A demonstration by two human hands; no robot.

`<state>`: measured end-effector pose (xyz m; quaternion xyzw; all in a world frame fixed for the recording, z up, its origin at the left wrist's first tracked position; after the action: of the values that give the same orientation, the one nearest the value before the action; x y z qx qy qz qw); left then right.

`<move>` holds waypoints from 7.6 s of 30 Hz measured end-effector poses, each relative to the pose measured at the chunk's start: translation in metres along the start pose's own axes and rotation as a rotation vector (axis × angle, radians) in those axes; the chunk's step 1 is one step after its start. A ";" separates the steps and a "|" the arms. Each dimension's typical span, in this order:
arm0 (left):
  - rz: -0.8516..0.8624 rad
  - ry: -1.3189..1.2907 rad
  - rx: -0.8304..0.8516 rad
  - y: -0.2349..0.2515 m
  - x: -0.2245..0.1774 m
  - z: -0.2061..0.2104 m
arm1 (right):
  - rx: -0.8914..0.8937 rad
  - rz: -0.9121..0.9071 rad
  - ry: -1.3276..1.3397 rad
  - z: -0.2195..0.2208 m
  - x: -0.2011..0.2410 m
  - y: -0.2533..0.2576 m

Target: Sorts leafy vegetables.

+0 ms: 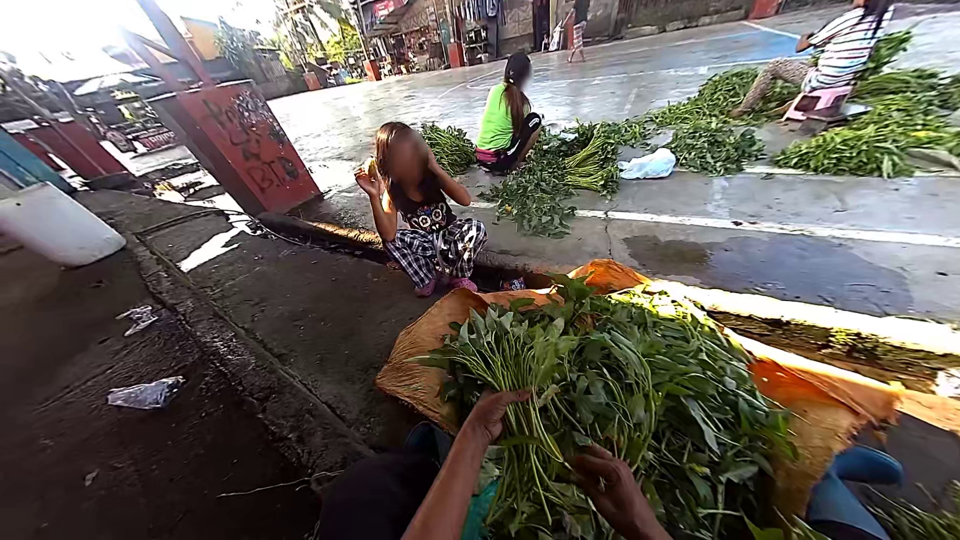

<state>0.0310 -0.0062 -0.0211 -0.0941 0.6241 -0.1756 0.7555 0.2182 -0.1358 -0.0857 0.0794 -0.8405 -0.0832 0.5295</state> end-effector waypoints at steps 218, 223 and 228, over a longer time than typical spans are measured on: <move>0.141 0.284 -0.047 -0.027 0.013 0.036 | 0.084 0.440 -0.144 0.006 0.062 0.051; 0.102 0.161 -0.172 -0.015 0.008 0.026 | 0.123 0.489 -0.272 0.010 0.062 0.045; 0.095 0.144 -0.229 -0.013 0.001 0.019 | 0.026 0.469 -0.078 0.021 0.055 0.036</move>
<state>0.0473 -0.0199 -0.0131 -0.1372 0.6966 -0.0734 0.7004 0.1740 -0.1117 -0.0381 -0.1145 -0.8568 0.0498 0.5003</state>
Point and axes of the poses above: each hand's wrist, its own y-axis towards the middle knuckle, its own z-axis out of the palm, x = y × z, the point moved 2 cm from there along y, towards the middle knuckle, and after that the axes turned 5 degrees about z, right-handed, at the moved point
